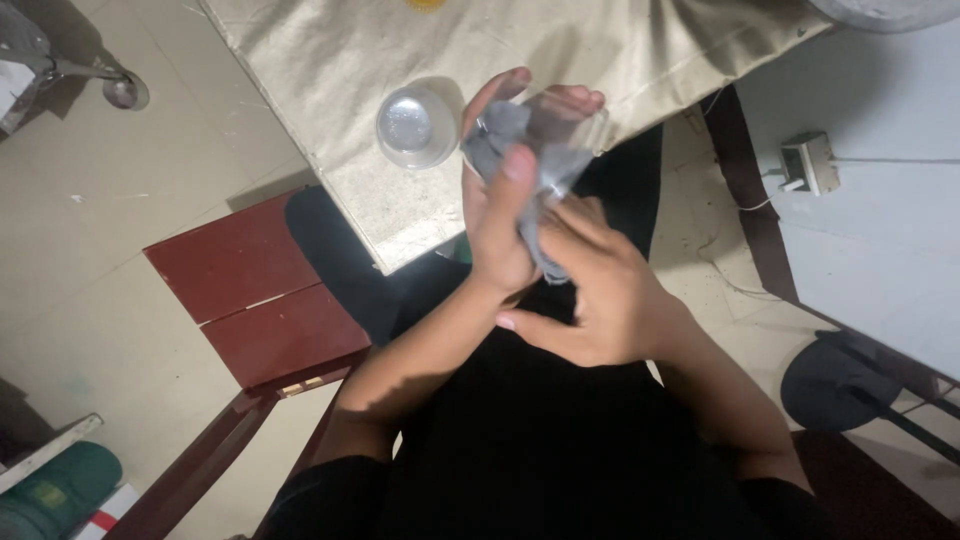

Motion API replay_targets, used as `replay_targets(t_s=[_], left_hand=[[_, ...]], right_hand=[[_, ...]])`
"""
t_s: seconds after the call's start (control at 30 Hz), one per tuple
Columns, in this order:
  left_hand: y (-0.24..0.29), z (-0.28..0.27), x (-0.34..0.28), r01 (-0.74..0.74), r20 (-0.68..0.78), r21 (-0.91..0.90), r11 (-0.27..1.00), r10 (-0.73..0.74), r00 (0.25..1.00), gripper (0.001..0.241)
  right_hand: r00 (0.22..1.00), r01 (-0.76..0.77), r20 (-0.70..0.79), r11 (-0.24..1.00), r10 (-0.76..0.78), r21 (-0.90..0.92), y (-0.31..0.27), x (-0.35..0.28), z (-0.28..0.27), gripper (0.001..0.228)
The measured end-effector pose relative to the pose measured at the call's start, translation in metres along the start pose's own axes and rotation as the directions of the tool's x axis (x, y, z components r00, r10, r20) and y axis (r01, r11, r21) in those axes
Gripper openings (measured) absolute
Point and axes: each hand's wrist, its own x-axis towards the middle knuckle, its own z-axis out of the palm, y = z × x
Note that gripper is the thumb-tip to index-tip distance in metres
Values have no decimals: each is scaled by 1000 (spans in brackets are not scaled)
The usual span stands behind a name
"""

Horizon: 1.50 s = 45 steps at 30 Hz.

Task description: Wipe plastic cups with a cloth to clean them before use.

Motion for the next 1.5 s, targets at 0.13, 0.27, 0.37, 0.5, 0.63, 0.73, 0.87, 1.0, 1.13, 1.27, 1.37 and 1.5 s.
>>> replay_targets(t_s=[0.13, 0.27, 0.37, 0.5, 0.63, 0.73, 0.87, 1.0, 1.13, 1.27, 1.37, 1.5], left_hand=[[-8, -6, 0, -219, 83, 118, 968, 211, 974, 73], [9, -6, 8, -317, 270, 262, 911, 246, 931, 75], [19, -1, 14, -223, 340, 245, 944, 131, 931, 78], [5, 2, 18, -89, 400, 59, 994, 58, 915, 78], [-5, 8, 10, -27, 414, -142, 990, 84, 907, 80], [-8, 10, 7, -43, 483, -106, 993, 89, 871, 77], [-18, 12, 7, -179, 470, -62, 982, 187, 863, 74], [-18, 16, 4, -85, 333, -146, 986, 129, 934, 76], [10, 13, -3, -42, 285, 40, 998, 28, 958, 69], [31, 20, -2, -55, 159, 490, 870, -27, 987, 76], [29, 17, -3, -197, 261, 463, 864, 79, 962, 78], [35, 19, 1, -267, 450, 223, 937, 144, 881, 76]], right_hand=[[952, -303, 207, 804, 228, 511, 21, -21, -3, 75], [992, 18, -60, 342, 114, 939, 39, -21, 1, 65], [986, 134, -138, 47, 96, 990, 53, -17, 7, 76], [927, 317, -268, -167, 262, 934, 30, -14, 22, 77], [917, 316, -360, 240, 170, 918, 39, -31, 19, 75], [914, 282, -405, 751, -20, 598, 51, -46, 14, 73], [949, 157, -267, 986, -167, -56, 14, -17, -5, 89], [956, 99, -207, 896, -206, -432, 7, 9, -10, 108], [976, 78, -147, 892, -158, -444, 5, 18, -11, 106], [954, 239, -164, 966, -253, -99, 40, 6, 6, 112], [951, 307, -157, 884, -268, 353, 51, -6, -4, 108], [981, 161, -77, 534, -175, 830, 56, -10, -5, 112]])
